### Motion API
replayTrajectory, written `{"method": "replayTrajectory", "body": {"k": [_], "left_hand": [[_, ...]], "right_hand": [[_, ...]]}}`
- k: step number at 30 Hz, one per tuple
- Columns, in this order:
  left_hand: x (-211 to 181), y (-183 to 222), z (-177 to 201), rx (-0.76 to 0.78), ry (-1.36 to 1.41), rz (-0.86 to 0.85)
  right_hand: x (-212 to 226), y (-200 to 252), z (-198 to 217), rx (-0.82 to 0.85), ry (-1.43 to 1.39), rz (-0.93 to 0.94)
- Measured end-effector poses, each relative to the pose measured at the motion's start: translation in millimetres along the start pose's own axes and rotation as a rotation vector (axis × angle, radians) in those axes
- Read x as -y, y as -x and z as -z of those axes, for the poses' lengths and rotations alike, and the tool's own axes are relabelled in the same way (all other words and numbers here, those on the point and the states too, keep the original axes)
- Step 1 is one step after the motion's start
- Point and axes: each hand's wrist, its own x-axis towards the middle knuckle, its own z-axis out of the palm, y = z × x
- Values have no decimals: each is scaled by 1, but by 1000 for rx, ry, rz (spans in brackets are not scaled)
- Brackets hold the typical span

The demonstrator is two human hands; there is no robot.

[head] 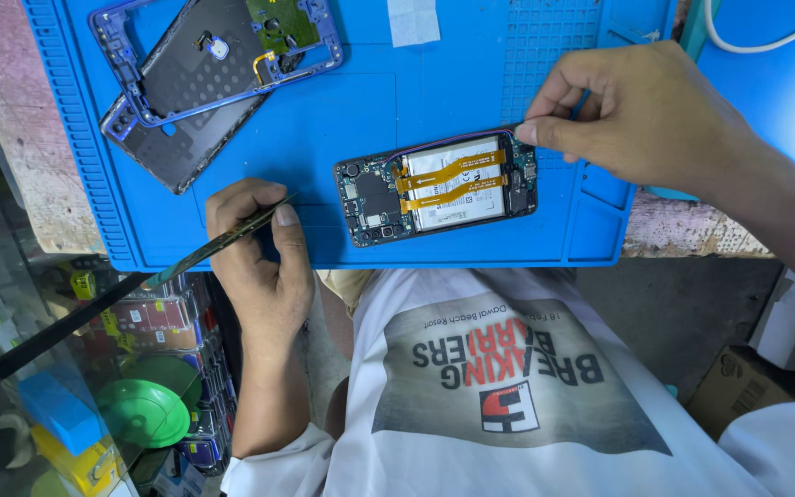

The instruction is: The person assembles a mobile phone by placing internal circuit boards and battery into the chassis, connecting ribbon cables using tweezers, and tightening small screws with a screwdriver.

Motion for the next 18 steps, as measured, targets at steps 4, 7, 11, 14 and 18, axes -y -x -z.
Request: {"method": "replayTrajectory", "body": {"k": [4, 7, 11, 14, 18], "left_hand": [[1, -1, 1, 11, 12, 7], [1, -1, 1, 15, 13, 15], [0, 1, 3, 20, 4, 29], [-1, 0, 3, 31, -6, 36], [-5, -3, 5, 58, -88, 16]], "right_hand": [[1, -1, 0, -1, 67, -19], [2, -1, 3, 17, 62, -68], [3, -1, 3, 19, 74, -18], [1, -3, 3, 39, 56, -64], [-2, -7, 4, 49, 42, -37]]}}
